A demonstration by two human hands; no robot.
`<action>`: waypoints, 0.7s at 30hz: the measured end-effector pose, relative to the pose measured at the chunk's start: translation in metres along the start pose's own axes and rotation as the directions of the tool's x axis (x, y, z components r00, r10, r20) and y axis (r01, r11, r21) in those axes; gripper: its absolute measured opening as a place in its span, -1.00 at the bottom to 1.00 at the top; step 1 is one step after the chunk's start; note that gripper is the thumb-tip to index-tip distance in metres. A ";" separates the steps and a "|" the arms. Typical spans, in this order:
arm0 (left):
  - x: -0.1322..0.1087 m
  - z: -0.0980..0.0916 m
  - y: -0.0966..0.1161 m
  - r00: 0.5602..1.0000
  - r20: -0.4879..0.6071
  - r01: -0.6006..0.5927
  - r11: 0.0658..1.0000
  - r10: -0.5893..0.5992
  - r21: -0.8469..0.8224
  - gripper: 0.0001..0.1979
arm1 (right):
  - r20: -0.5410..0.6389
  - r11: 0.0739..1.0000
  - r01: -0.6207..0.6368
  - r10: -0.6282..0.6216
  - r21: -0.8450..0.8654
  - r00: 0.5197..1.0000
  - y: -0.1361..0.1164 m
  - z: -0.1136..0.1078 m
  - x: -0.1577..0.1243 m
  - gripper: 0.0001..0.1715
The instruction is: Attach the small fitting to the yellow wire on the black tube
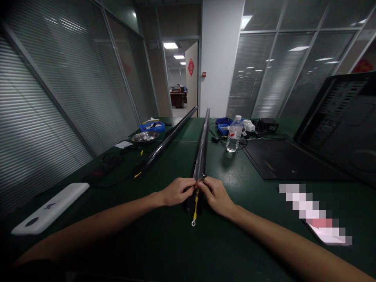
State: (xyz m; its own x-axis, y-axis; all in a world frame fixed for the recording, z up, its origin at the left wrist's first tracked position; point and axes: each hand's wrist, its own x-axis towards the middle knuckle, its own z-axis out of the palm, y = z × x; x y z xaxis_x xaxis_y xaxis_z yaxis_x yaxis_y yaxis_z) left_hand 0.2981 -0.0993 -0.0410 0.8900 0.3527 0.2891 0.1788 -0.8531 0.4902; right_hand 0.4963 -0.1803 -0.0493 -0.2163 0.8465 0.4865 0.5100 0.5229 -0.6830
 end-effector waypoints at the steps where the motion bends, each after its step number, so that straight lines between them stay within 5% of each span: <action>1: 0.000 -0.001 0.000 1.000 0.002 -0.002 1.000 0.002 -0.006 -0.85 | 0.006 1.000 0.006 -0.006 0.011 1.000 0.001 0.000 0.000 -0.60; 21: 0.000 0.001 -0.001 1.000 -0.002 -0.001 1.000 0.001 0.003 -0.84 | 0.018 0.998 0.054 -0.055 0.015 0.998 -0.001 -0.001 0.001 -0.63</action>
State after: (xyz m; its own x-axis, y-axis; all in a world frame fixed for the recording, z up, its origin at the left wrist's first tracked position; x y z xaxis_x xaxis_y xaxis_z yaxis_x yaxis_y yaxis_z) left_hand 0.2980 -0.0989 -0.0421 0.8893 0.3529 0.2909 0.1796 -0.8545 0.4874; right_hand 0.4963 -0.1798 -0.0479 -0.2589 0.8184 0.5131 0.4852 0.5695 -0.6635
